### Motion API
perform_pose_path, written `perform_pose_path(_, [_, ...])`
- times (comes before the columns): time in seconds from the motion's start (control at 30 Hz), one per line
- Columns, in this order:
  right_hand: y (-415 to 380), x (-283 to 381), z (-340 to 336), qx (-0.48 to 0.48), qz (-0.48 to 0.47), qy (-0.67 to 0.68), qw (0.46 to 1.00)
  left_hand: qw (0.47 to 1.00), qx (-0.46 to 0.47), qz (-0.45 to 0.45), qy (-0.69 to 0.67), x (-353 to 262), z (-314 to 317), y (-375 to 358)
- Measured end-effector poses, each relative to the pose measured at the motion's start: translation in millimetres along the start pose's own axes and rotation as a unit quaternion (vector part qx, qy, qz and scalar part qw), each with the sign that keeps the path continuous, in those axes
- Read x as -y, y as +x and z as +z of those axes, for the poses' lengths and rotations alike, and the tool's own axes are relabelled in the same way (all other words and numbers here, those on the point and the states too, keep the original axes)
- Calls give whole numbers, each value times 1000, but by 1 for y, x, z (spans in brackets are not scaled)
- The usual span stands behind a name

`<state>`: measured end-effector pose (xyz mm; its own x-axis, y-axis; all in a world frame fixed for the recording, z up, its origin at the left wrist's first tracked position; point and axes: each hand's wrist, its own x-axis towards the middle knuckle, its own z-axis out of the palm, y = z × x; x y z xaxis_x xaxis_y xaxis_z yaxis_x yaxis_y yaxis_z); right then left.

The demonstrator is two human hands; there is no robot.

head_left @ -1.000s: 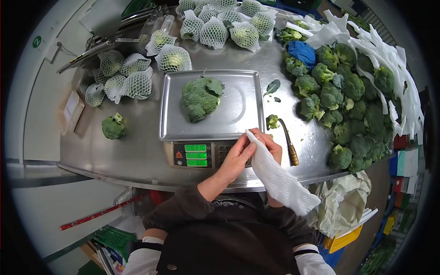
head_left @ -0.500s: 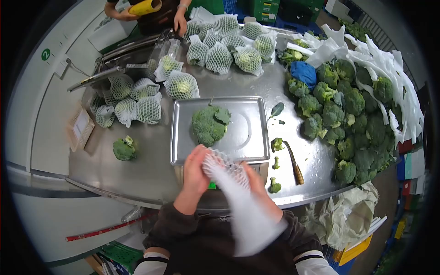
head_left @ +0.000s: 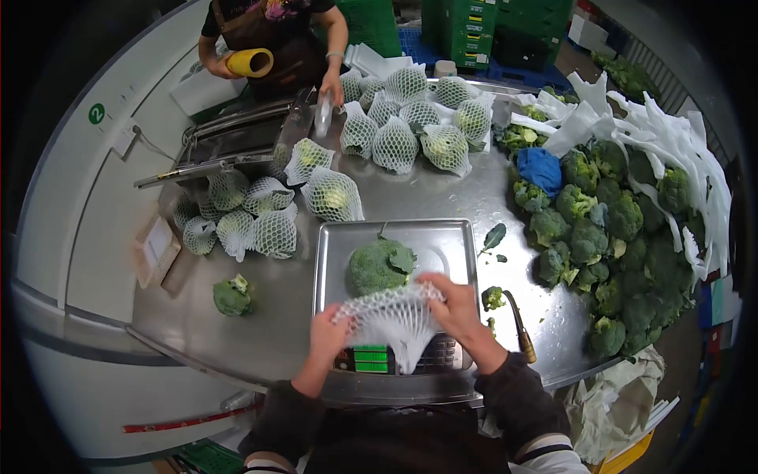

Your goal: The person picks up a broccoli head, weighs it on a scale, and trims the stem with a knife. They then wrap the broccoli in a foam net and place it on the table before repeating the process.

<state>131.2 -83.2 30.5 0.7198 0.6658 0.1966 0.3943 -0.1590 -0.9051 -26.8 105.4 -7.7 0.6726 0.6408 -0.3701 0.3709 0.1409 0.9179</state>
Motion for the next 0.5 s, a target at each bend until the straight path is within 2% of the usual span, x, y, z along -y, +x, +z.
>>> perform_pose_path(0.03, [10, 2, 4, -47, 20, 10, 999, 996, -10, 72, 44, -10, -3, 7])
perform_pose_path(0.07, [22, 1, 10, -47, 19, 10, 999, 991, -28, 127, -1, 1, 1, 27])
perform_pose_path(0.1, [35, -5, 20, -94, 33, -15, 995, 981, -46, 183, -46, 14, 4, 46])
perform_pose_path(0.13, [43, -13, 28, -142, 48, -39, 988, 981, -48, 182, -47, 10, 7, 52])
perform_pose_path(0.2, [52, -37, 41, -44, 78, 82, 993, 975, 12, -39, -216, 3, 13, 59])
perform_pose_path(0.23, [47, -25, 44, -79, 23, 41, 996, 981, 37, -46, -187, 2, 6, 58])
perform_pose_path(0.27, [38, -7, 37, -79, 25, 40, 996, 980, 38, -48, -187, -4, 8, 50])
perform_pose_path(0.33, [20, 39, 19, -43, -84, 55, 994, 913, 20, 11, -406, -21, 15, 32])
perform_pose_path(0.4, [-3, 73, -2, 56, -123, 76, 988, 898, 187, 201, -344, -17, -4, 22])
perform_pose_path(0.43, [-10, 77, -7, 107, -134, 109, 979, 884, 241, 202, -345, -32, -5, 8])
perform_pose_path(0.47, [-17, 84, -8, 110, -126, 110, 980, 886, 238, 195, -347, -33, -5, -9])
perform_pose_path(0.5, [-21, 91, -9, 145, 7, 219, 965, 874, 247, 0, -418, -30, -5, -28])
